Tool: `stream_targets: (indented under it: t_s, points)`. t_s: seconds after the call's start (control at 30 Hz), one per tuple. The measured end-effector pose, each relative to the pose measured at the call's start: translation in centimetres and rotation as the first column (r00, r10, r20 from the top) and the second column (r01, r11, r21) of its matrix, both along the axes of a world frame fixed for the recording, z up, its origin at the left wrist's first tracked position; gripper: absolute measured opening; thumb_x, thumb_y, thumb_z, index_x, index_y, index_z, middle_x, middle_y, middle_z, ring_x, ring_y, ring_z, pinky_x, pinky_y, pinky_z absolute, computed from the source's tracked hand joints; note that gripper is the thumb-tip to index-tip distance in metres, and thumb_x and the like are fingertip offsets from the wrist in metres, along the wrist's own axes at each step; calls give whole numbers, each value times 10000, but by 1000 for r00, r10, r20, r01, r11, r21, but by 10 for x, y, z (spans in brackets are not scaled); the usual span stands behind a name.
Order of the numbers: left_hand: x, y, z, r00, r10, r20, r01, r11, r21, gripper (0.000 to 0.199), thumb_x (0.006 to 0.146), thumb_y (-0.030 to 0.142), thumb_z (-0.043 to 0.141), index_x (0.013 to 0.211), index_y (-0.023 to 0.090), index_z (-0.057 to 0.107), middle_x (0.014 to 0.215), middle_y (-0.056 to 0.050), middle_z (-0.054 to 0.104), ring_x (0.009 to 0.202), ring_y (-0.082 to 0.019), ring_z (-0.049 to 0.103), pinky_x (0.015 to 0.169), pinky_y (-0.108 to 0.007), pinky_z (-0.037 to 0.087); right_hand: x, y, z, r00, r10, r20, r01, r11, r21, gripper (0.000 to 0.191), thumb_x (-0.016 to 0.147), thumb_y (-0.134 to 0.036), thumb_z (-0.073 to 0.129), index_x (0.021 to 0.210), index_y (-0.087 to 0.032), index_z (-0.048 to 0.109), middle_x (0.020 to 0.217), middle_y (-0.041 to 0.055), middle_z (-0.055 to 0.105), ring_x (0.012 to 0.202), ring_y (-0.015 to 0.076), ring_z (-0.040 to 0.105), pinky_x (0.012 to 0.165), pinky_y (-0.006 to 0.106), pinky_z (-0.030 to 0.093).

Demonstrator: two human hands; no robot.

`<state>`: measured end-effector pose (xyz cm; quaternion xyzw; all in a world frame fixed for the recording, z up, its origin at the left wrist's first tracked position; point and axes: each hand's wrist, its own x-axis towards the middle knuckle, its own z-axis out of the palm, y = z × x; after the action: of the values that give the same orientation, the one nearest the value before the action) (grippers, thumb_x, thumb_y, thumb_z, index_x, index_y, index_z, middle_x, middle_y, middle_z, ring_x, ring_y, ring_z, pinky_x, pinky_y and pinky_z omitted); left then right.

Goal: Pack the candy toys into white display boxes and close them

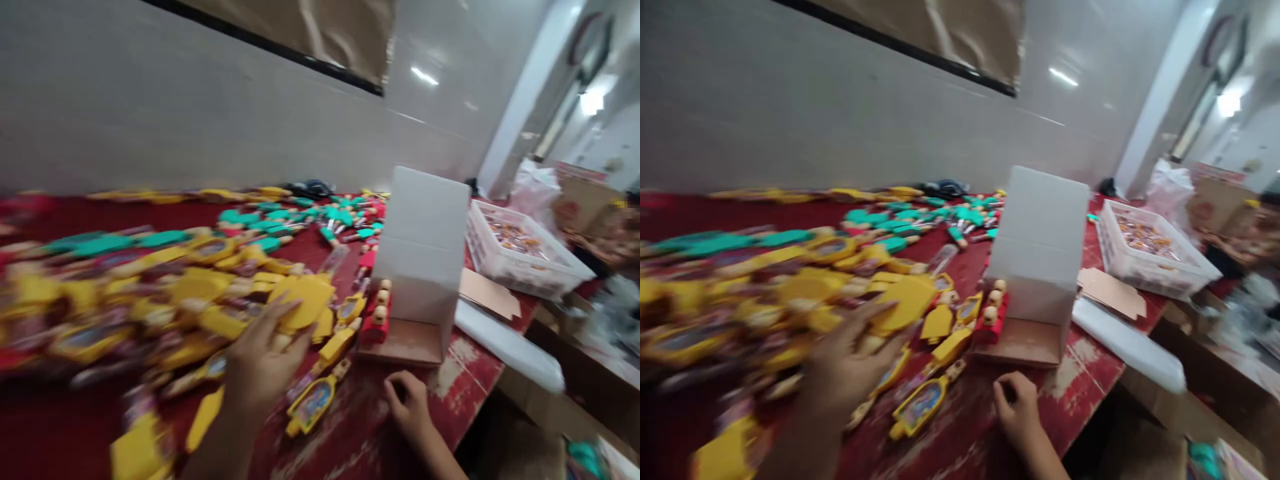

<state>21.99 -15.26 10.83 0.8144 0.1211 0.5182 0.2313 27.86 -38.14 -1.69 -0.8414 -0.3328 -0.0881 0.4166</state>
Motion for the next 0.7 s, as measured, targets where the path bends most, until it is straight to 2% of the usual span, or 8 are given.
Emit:
stream_targets:
  t_s: [0.07, 0.17, 0.27, 0.37, 0.43, 0.5, 0.6, 0.7]
  points:
    - [-19, -15, 3, 999, -28, 30, 27, 999, 34, 253, 810, 287, 617, 1046, 200, 586, 1126, -82, 630, 1032, -224, 616, 894, -350, 536, 0, -5, 31, 979, 5, 203, -36, 988, 149, 149, 878, -228, 475, 958, -173, 588, 724, 43, 615, 600, 143, 601, 540, 239, 504]
    - [-28, -50, 10, 940, -340, -17, 340, 936, 90, 263, 840, 143, 528, 1093, 213, 556, 1259, -104, 558, 1110, -187, 580, 896, -255, 526, -14, -13, 82, 809, -64, 584, -37, 987, 159, 394, 819, -220, 606, 1200, -211, 506, 930, 94, 599, 846, 204, 616, 674, 315, 554]
    - [-30, -80, 15, 704, -692, -161, 698, 715, -20, 323, 809, 56, 460, 1084, 198, 551, 1254, -105, 562, 1136, -166, 560, 955, -224, 483, -24, -19, 114, 651, 82, 754, 1, 994, -110, 482, 849, -258, 552, 1318, -206, 454, 1140, 156, 551, 1110, 293, 526, 839, 441, 525]
    - [-21, -93, 16, 485, -866, -124, 824, 500, -268, 246, 826, 167, 502, 1063, 186, 561, 1111, -82, 630, 1077, -182, 581, 968, -266, 471, -13, -28, 122, 695, 198, 691, -34, 969, -244, 461, 902, -199, 395, 1363, -207, 422, 1082, 148, 568, 1028, 261, 563, 820, 421, 526]
    - [-6, -95, 15, 461, -887, -40, 826, 445, -348, 272, 855, 399, 511, 972, 169, 598, 959, -80, 656, 916, -199, 618, 848, -295, 507, 6, -31, 122, 756, 214, 618, -94, 971, -221, 449, 907, -238, 421, 1356, -219, 415, 1025, 131, 575, 947, 236, 586, 776, 388, 539]
    - [16, -94, 15, 524, -850, 57, 814, 480, -328, 451, 856, 552, 444, 938, 140, 607, 866, -91, 655, 791, -198, 616, 731, -306, 502, 27, -30, 123, 806, 175, 565, -118, 984, -137, 411, 879, -280, 499, 1283, -221, 450, 998, 111, 579, 891, 215, 597, 727, 352, 545]
    - [53, -84, 16, 730, -662, 170, 681, 724, -109, 519, 871, 560, 393, 1047, 113, 591, 843, -108, 659, 756, -212, 601, 713, -344, 481, 61, -20, 125, 899, -66, 433, 12, 992, 127, 299, 806, -311, 595, 1062, -210, 478, 933, 62, 554, 798, 172, 589, 666, 297, 531]
    - [86, -68, 15, 828, -546, 129, 549, 836, 8, 496, 852, 545, 438, 1072, 133, 604, 1009, -135, 656, 938, -273, 575, 845, -443, 446, 90, -8, 116, 932, -268, 244, 192, 936, 294, 315, 779, -346, 615, 993, -204, 431, 871, 24, 518, 715, 137, 563, 624, 270, 509]
